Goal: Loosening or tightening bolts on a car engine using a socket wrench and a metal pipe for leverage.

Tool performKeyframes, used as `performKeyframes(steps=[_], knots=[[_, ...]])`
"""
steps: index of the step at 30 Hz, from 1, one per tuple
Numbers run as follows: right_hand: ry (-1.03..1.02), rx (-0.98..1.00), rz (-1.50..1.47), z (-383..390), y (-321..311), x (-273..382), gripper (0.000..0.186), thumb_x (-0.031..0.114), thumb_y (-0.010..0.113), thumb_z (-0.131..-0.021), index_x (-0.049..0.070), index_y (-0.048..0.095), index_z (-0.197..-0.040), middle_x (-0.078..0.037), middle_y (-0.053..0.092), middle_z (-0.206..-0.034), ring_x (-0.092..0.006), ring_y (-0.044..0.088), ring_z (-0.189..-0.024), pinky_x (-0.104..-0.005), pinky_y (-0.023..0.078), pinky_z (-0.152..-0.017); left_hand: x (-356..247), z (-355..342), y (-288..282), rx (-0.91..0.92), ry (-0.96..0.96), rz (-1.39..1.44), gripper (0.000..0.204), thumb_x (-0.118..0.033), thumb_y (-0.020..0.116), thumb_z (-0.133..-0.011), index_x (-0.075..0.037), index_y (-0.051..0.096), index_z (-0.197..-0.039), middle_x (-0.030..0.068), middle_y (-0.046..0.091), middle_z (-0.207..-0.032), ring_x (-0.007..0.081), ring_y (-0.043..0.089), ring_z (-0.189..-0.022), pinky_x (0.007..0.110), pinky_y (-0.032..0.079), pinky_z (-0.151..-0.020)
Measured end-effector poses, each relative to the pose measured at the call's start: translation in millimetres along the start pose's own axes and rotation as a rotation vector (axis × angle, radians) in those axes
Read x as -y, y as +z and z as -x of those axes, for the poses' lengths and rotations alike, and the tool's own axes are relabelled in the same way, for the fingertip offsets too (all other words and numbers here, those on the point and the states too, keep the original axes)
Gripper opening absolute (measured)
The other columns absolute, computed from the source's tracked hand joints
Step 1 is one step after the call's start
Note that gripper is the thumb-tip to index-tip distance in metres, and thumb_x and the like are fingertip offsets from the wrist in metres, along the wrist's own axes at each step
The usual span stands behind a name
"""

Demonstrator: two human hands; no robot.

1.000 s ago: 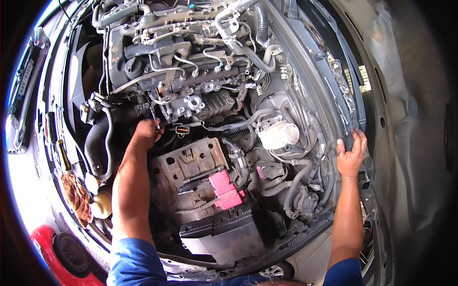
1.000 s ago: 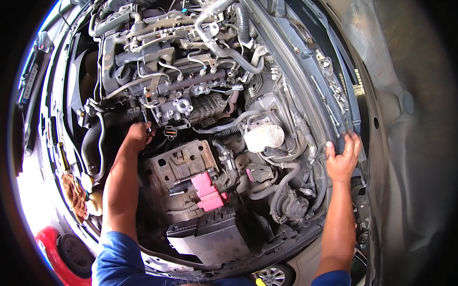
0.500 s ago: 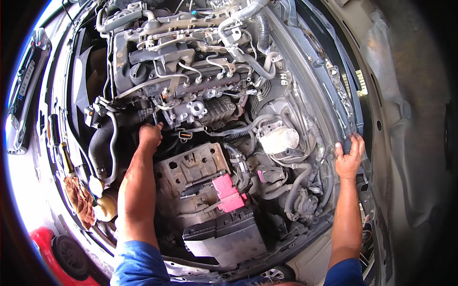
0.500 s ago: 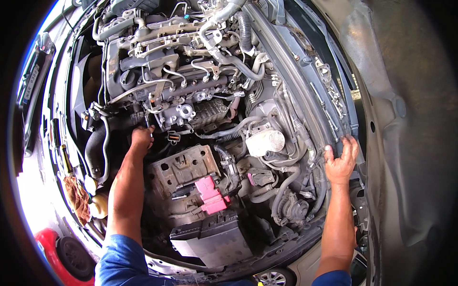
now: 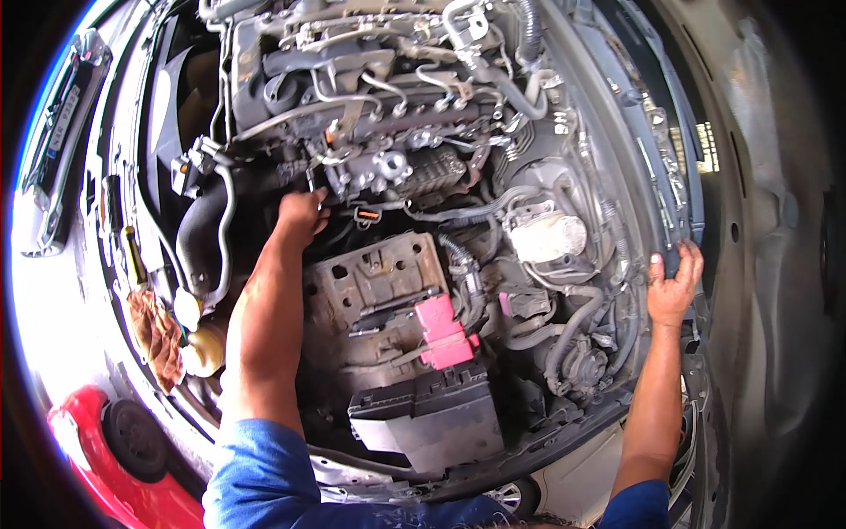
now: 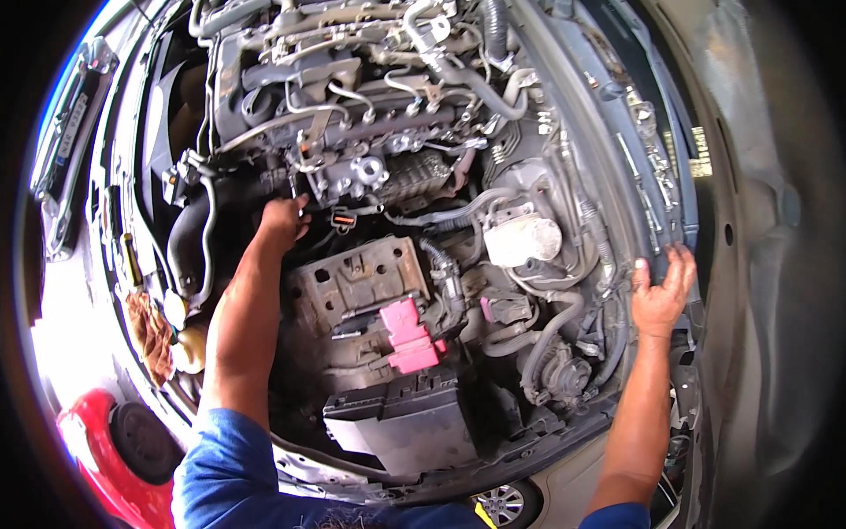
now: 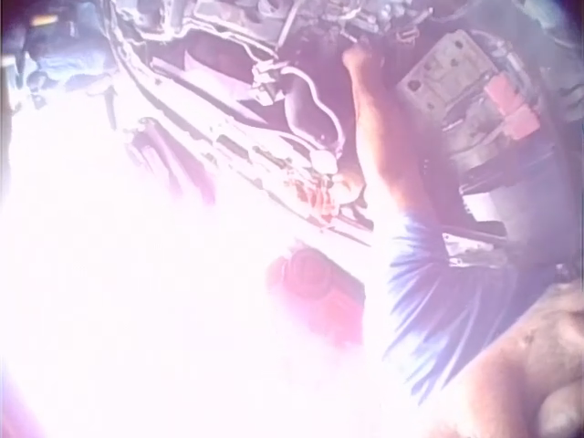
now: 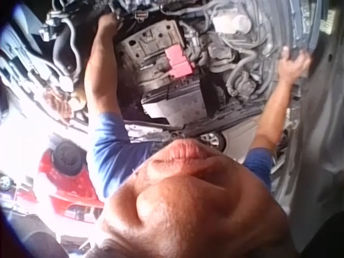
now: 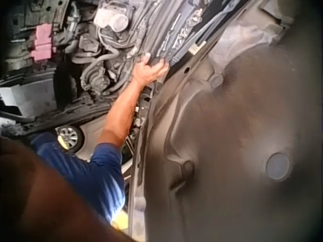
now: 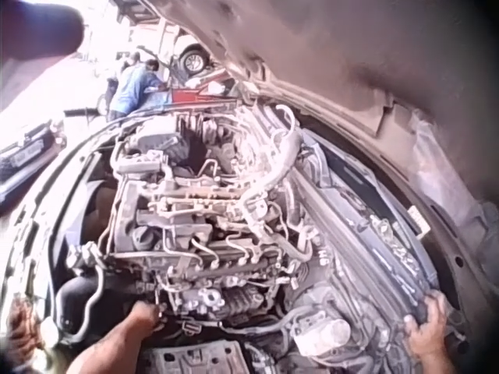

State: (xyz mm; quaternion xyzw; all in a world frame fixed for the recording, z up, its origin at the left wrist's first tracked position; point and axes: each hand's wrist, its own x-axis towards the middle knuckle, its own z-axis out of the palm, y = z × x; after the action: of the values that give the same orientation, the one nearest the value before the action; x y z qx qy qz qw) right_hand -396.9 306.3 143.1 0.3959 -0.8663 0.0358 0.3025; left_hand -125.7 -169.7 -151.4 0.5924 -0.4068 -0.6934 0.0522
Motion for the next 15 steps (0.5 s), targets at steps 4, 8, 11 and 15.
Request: performKeyframes(steps=[4,8,11,15], knots=[[-0.008,0.008,-0.011,-0.9,7.4,0.9,0.046,0.029,0.073,-0.086,-0.001,0.057,-0.118,-0.020,0.054,-0.124,-0.0395,0.052,-0.117,-0.0467,0.042,-0.100,6.9,-19.9,-25.8,0.162,-0.079,0.244,0.021,-0.028,0.065,-0.093,-0.009,0.058,-0.100,0.0050,0.062,-0.087,0.0179,0.060,-0.075,0.034,0.048,-0.062],[-0.012,0.011,0.000,-0.6,9.1,1.3,0.046,0.029,0.072,-0.086,-0.001,0.057,-0.118,-0.020,0.054,-0.124,-0.0391,0.052,-0.118,-0.0464,0.042,-0.100,4.3,-16.7,-21.1,0.171,-0.039,0.109,0.018,-0.026,0.061,-0.094,-0.010,0.058,-0.101,0.0045,0.062,-0.084,0.0176,0.061,-0.072,0.031,0.046,-0.055],[-0.013,0.010,0.015,-0.2,5.6,-1.8,0.046,0.029,0.072,-0.086,-0.001,0.057,-0.117,-0.020,0.054,-0.124,-0.0389,0.052,-0.118,-0.0464,0.042,-0.101,-1.1,-1.5,0.4,-0.003,0.052,-0.144,0.015,-0.026,0.060,-0.094,-0.012,0.058,-0.099,0.0042,0.062,-0.083,0.0166,0.059,-0.068,0.030,0.043,-0.051],[-0.020,0.009,0.007,0.4,5.4,-1.0,0.046,0.029,0.072,-0.086,-0.001,0.057,-0.118,-0.020,0.055,-0.124,-0.0388,0.052,-0.118,-0.0464,0.041,-0.101,-1.7,-12.0,-8.7,0.019,-0.096,0.040,0.017,-0.028,0.061,-0.094,-0.012,0.058,-0.098,0.0041,0.062,-0.082,0.0156,0.057,-0.066,0.029,0.044,-0.052]])
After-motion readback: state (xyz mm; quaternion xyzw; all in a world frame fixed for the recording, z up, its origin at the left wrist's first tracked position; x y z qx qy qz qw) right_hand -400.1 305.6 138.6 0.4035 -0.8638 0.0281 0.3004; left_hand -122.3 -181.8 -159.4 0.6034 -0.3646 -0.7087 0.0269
